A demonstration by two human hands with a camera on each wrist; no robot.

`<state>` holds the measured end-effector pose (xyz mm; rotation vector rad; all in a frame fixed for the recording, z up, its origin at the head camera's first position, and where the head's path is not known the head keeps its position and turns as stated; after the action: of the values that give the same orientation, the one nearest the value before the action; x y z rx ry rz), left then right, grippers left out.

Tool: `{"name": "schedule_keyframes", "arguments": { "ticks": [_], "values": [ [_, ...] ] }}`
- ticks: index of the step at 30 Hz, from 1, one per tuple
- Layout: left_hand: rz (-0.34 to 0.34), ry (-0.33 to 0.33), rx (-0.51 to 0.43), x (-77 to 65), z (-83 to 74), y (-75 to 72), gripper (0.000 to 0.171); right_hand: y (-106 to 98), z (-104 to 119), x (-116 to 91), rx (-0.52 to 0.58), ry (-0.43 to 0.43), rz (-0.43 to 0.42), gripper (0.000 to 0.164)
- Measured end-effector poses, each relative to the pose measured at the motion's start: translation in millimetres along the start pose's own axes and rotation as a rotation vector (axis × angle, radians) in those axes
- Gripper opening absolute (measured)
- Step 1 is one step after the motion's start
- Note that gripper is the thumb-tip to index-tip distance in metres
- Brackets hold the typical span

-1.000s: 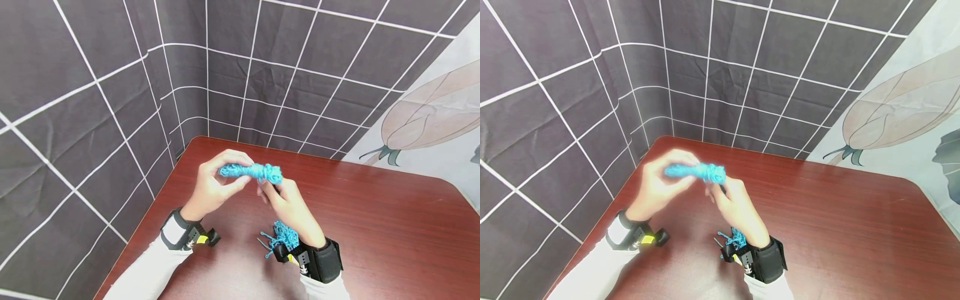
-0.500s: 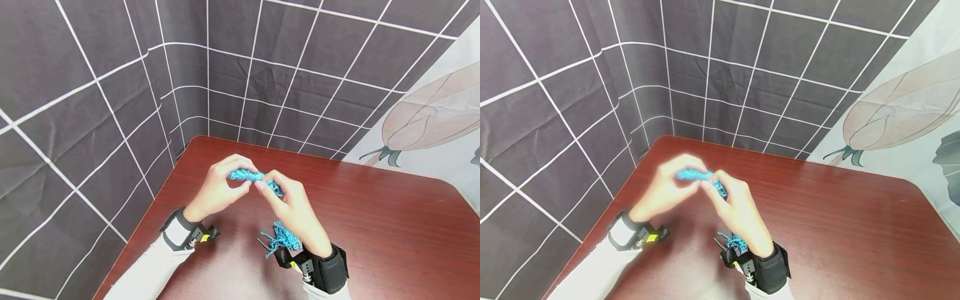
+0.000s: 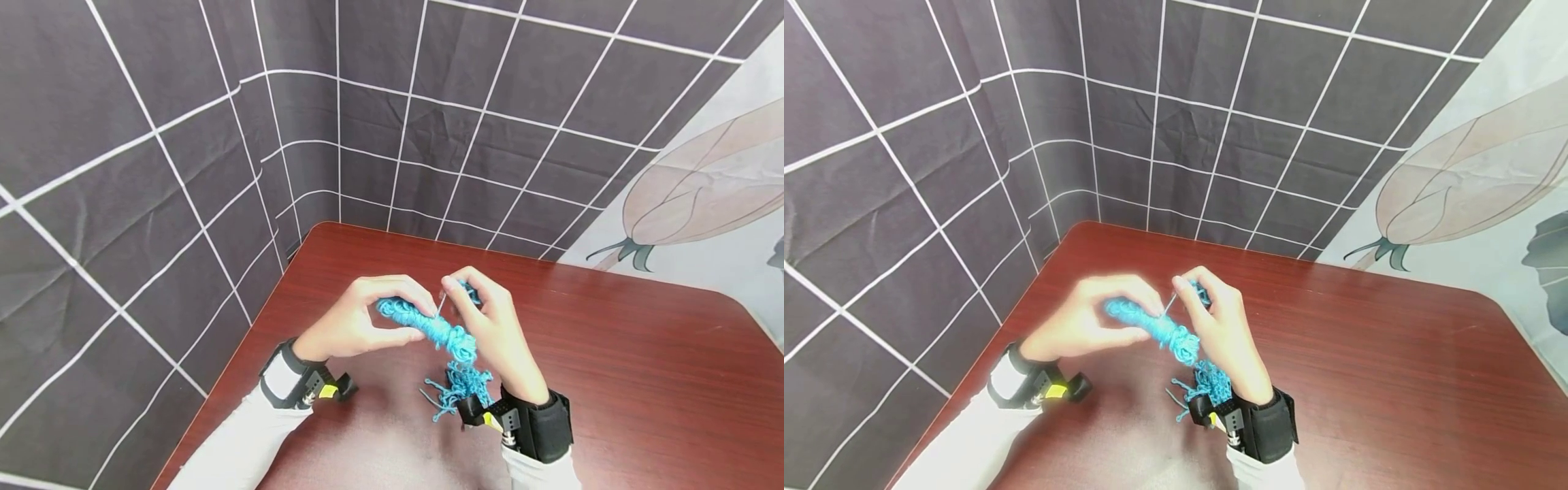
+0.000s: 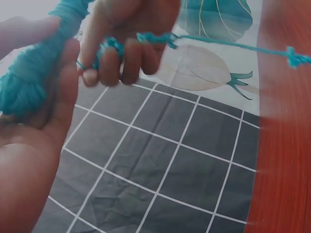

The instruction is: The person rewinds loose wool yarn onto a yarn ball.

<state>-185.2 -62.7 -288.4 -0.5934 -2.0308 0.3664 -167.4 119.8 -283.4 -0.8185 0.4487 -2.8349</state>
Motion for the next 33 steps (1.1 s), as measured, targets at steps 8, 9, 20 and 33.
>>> {"name": "schedule_keyframes", "arguments": {
  "ticks": [8,9,20,33],
  "values": [
    [-0.205,-0.024,0.001,0.8,-2.3,-3.7,0.029,20.8,-30.8,2.1,0.024,-0.054,0.1,0.014],
    [-0.247,-0.046,0.02,0.3,-1.2,-4.3,0.029,23.4,-34.6,2.2,0.026,-0.051,0.107,0.016],
    [-0.398,-0.204,0.308,-1.8,8.1,-3.3,0.027,27.2,-31.4,-0.6,0.007,-0.05,0.171,0.022],
    [0.174,-0.015,0.122,-3.2,8.3,2.5,0.016,-10.2,-33.7,-1.7,-0.079,-0.035,0.02,0.01]
  ]
}}
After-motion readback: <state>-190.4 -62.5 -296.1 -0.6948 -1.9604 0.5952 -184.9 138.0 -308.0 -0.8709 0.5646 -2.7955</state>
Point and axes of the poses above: each hand's wrist, its own x-axis towards the middle knuckle, its own y-axis out of the palm, z = x × y, the point moved 1 cm from there along x, towards the middle knuckle, and after that the axes turned 10 degrees about x, right-handed, at the moved point
